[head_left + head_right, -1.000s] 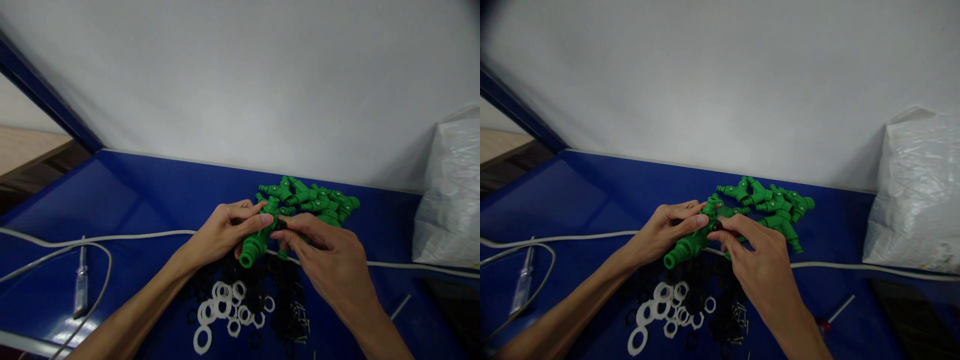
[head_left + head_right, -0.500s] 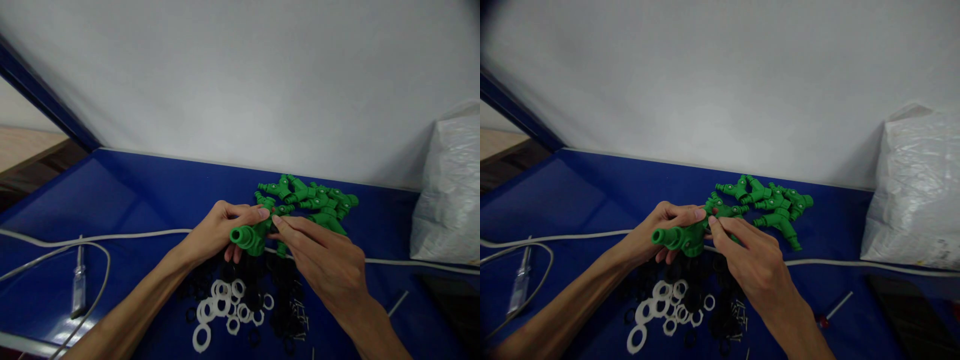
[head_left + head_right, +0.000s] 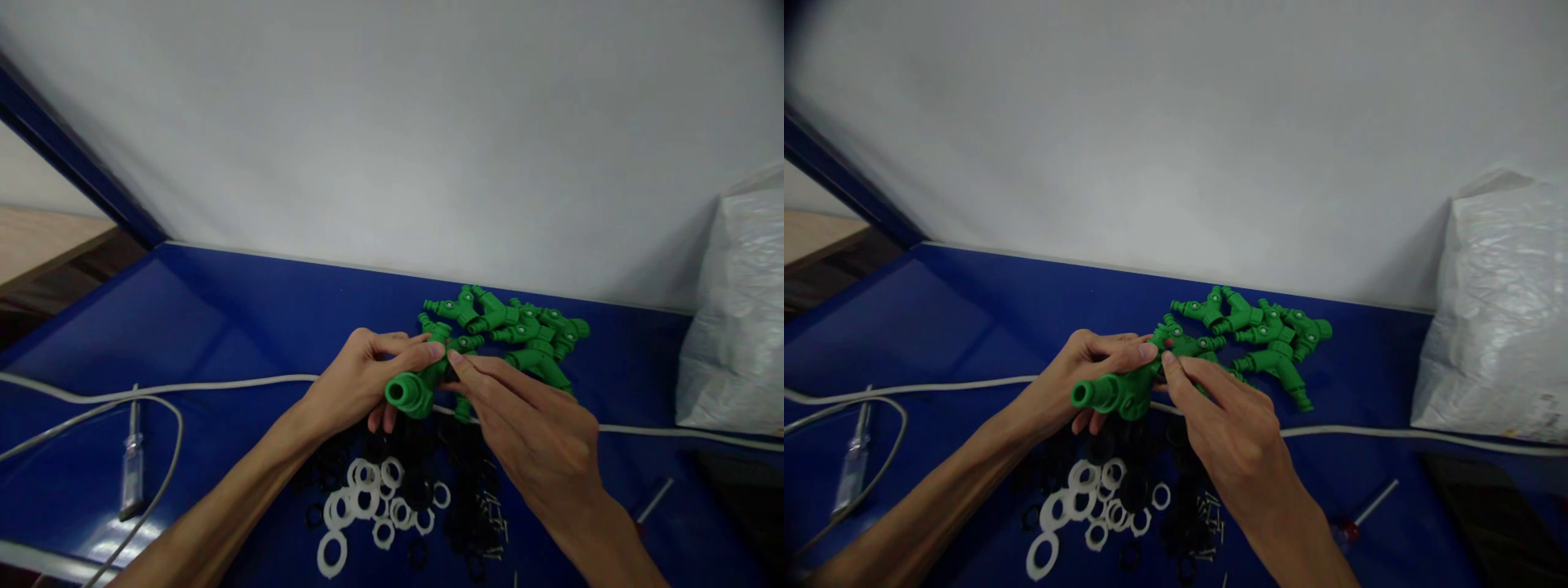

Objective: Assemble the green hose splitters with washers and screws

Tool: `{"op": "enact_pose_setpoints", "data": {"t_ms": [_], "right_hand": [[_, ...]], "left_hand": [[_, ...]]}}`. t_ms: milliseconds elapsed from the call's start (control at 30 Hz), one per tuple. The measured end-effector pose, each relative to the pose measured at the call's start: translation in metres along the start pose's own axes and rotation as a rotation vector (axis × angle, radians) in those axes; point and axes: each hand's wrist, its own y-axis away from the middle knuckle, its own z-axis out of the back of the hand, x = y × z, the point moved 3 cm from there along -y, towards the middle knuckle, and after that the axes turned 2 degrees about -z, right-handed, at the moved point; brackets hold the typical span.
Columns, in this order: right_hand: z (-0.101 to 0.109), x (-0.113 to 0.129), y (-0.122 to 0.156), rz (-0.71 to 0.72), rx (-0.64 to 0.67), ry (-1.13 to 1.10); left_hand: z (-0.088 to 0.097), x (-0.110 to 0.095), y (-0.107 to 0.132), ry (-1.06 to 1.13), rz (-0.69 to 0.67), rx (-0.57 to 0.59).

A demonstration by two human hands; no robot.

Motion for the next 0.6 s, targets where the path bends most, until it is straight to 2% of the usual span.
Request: {"op": "enact_pose_setpoints", "data": {"t_ms": [133,300,433,600], "right_hand": [[0.005,0.009,-0.012,0.025,-0.066,0.079],[0.008,0.013,-0.016,0.035,-0.064,0.17],[0.01,0.014,-0.016,0.025,-0.082,0.172],[0.012,0.013,-0.015,-0.027,-0.105,0.073]], "left_hand": [[-0.001,0.0,-0.001,0.11,0.023,0.005],[-0.002,0.004,-0.004,0.222,-0.013,0.047],[-0.002,0.004,-0.005,0.226,-0.029,0.065],[-0.002,0.0,-0.002,0.161,-0.055,0.05]]}}
